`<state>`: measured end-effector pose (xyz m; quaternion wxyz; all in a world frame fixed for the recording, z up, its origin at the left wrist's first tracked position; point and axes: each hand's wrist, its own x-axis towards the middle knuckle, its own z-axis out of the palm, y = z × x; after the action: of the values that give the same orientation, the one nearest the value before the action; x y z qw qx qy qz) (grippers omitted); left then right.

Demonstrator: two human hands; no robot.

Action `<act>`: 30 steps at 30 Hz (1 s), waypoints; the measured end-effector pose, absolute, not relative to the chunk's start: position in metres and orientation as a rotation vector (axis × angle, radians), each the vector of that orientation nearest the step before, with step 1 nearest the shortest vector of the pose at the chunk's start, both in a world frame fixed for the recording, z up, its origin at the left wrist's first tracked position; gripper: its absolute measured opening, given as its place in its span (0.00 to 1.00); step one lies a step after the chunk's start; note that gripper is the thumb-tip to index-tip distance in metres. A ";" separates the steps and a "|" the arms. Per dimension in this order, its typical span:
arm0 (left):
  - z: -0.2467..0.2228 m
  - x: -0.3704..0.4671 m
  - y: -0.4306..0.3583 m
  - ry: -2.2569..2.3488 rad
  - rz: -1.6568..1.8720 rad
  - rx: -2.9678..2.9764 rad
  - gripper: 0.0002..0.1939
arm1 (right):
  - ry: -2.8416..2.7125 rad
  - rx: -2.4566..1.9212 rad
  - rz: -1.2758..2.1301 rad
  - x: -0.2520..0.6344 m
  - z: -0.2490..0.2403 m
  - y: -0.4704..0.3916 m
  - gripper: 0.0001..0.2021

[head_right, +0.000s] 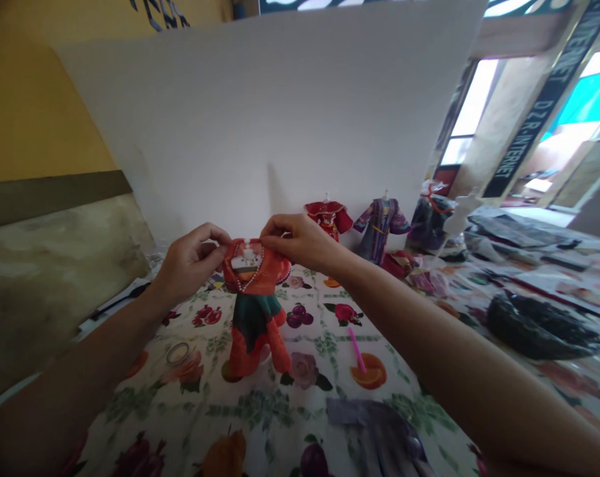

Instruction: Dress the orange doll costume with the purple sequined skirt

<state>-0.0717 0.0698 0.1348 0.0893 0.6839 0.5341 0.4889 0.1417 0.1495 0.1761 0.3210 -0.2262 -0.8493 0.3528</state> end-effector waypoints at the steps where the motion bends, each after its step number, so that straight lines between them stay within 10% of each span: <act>1: 0.135 -0.071 0.069 1.582 1.459 2.027 0.03 | -2.238 -0.588 0.930 0.142 0.176 0.149 0.06; 30: 0.154 -0.079 0.063 1.085 1.300 1.184 0.05 | -2.353 -0.562 0.762 0.145 0.157 0.137 0.09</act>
<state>-0.0792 0.0630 0.1539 0.5121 0.4923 0.4510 0.5403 0.1446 0.1373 0.1568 0.2981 -0.2116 -0.8855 0.2868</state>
